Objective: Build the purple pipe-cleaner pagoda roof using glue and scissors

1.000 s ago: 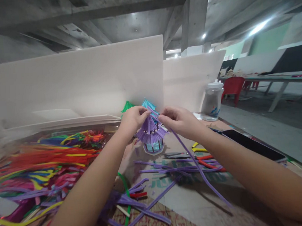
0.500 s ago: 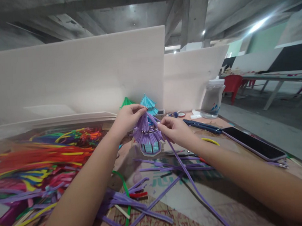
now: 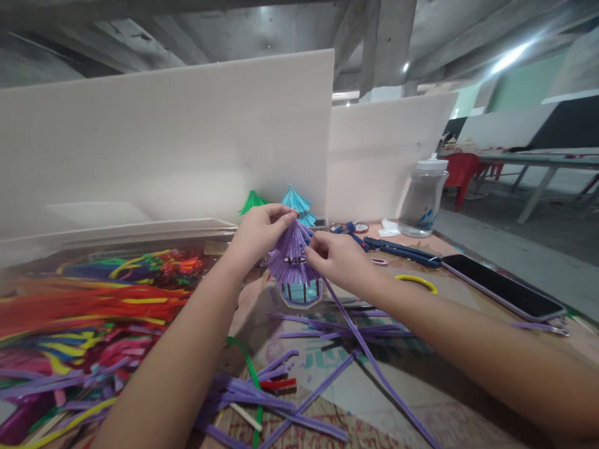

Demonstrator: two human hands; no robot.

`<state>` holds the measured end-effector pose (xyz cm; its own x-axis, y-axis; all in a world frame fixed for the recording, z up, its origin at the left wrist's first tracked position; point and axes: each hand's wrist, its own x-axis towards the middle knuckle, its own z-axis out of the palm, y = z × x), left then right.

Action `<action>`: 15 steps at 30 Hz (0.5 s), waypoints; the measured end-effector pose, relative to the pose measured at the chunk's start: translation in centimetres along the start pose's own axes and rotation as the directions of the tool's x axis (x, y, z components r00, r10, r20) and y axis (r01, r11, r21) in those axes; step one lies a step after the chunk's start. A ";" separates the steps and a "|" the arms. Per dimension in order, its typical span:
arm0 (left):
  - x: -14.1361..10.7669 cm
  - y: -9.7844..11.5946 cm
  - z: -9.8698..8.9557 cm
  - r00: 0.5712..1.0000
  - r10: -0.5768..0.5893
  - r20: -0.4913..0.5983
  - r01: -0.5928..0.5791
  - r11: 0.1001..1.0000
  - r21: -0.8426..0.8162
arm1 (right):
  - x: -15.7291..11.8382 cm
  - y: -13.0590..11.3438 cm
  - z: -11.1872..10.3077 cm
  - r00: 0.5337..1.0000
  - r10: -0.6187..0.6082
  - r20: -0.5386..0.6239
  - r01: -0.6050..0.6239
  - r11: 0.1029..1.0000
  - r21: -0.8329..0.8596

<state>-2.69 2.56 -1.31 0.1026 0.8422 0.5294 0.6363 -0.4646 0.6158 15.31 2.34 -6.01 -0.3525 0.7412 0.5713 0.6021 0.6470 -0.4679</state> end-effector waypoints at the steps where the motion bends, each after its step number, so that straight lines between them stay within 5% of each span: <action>1: 0.0 0.0 0.0 1.000 -0.002 -0.001 0.002 1.000 0.009 | 0.0 0.0 0.1 1.000 0.001 -0.005 -0.001 1.000 0.002; 15: -0.1 0.3 -0.4 1.000 0.013 0.019 -0.014 0.999 0.046 | -0.7 0.1 0.8 0.996 0.011 -0.089 -0.006 0.998 0.061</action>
<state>-2.87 2.21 -0.98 0.1258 0.8409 0.5263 0.6695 -0.4635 0.5804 15.03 1.98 -7.00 -0.2807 0.7295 0.6237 0.5592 0.6525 -0.5115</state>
